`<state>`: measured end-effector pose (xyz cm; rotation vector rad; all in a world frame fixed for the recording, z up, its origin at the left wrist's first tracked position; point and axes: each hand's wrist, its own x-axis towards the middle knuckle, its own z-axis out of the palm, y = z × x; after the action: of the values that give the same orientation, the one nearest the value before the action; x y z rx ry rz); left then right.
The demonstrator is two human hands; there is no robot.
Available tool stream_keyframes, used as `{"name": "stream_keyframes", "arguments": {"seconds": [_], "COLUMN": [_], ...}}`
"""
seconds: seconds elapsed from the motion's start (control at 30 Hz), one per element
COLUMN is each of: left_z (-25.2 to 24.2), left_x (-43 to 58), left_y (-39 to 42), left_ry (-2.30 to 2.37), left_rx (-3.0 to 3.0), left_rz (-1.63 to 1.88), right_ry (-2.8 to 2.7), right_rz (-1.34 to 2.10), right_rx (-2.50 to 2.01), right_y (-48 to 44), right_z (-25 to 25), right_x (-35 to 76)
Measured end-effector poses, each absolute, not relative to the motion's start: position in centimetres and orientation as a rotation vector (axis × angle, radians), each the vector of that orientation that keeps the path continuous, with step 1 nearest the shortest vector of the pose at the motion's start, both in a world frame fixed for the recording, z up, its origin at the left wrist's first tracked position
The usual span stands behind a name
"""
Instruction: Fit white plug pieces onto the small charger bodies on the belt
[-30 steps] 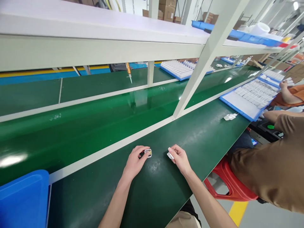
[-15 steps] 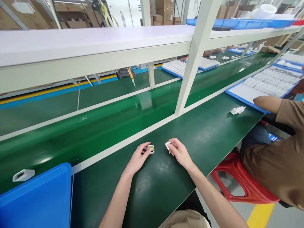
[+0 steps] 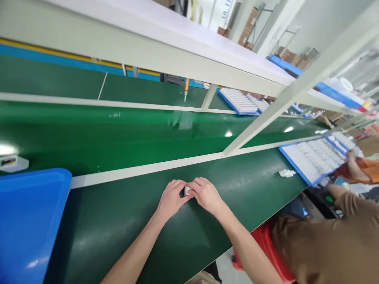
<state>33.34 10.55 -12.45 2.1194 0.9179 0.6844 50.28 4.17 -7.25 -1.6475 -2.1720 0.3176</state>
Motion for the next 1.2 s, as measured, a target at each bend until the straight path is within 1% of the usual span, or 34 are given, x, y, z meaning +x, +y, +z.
{"name": "stream_keyframes", "arguments": {"seconds": [0.33,0.7,1.0,1.2], "left_z": [-13.3,-13.2,-13.2,-13.4], "left_x": [33.8,34.0,34.1,34.2], "left_y": [9.7,9.5,9.5,9.5], "left_ry": [0.945,0.979,0.971,0.964], "left_rx": [2.162,2.147,2.131,2.155], "left_rz": [0.764,0.768,0.776,0.735], "right_ry": [-2.484,-2.376,-2.319,-2.33], "right_rz": [0.198,0.357,0.301,0.328], "right_rx": [-1.621,-1.583,-1.578,-1.567], "right_y": [4.4,4.2,3.6,4.0], "right_z": [-6.0,-6.4,-6.5,-7.0], "right_x": [50.6,51.7,51.9,51.7]}}
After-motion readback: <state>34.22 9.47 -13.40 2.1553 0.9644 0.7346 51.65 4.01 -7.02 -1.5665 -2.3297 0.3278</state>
